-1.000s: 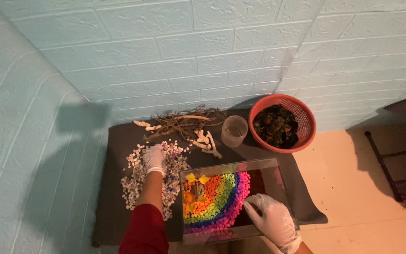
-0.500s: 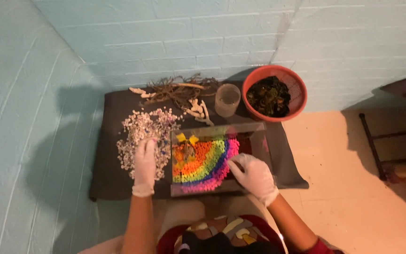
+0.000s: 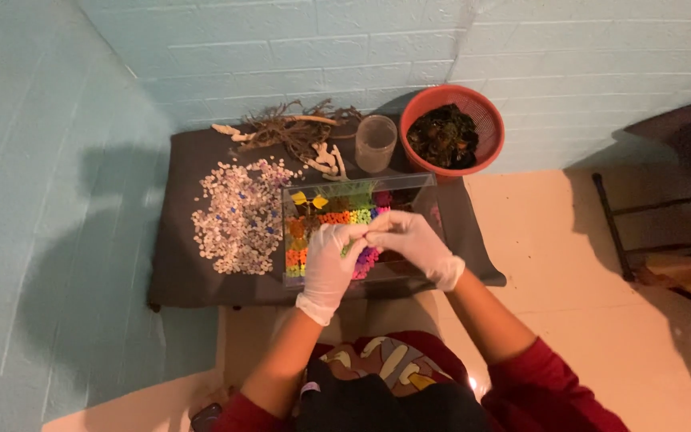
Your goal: The person places colorful pebbles into a glass tank, arranging them in a rainbow pattern. They also add small artificial plants and a decorative branch into the tank.
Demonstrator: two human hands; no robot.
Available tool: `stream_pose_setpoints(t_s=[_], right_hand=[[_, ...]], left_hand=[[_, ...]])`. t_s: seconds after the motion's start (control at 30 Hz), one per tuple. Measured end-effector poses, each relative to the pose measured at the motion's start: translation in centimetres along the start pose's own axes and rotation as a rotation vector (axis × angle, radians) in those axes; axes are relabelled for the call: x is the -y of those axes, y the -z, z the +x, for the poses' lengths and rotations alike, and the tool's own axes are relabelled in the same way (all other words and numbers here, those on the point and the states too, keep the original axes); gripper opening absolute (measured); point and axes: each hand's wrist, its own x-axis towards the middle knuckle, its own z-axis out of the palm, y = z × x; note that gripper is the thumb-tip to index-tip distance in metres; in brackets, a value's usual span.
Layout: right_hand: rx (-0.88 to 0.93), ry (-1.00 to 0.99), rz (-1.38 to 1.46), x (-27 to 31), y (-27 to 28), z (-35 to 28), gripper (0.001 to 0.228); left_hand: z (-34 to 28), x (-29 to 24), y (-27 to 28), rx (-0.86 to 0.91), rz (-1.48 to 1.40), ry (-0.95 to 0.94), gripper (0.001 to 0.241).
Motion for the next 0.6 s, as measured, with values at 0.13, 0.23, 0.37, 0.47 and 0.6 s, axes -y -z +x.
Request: stream_pose_setpoints(t_s=[0.13, 0.23, 0.37, 0.47, 0.6], right_hand=[[0.068, -0.063, -0.001, -0.9, 1.9, 2.9, 0.022], [0.051, -0.031, -0.558, -1.8, 3.8, 6.2, 0.022], [0.205, 0.091, -1.394, -10.0, 5.8, 13.4, 0.016], [0.287, 0.214, -1.686, -18.6, 7.4, 18.6, 0.017], [0.394, 0.385, -1.803, -20.2, 7.1, 19.1, 0.013]], left_hand=[[-0.2, 0.2, 1.0, 0.053, 0.035, -0.025, 0.022], [-0.1, -0.7, 3.5, 0.228, 0.283, 0.12, 0.024], [-1.7, 2.2, 3.3, 0.217, 0.929, 0.037, 0.02], [-2.3, 4.0, 2.4, 0.125, 0.958, -0.001, 0.03], [-1.7, 3.6, 3.0, 0.077, 0.971, -0.013, 0.03]])
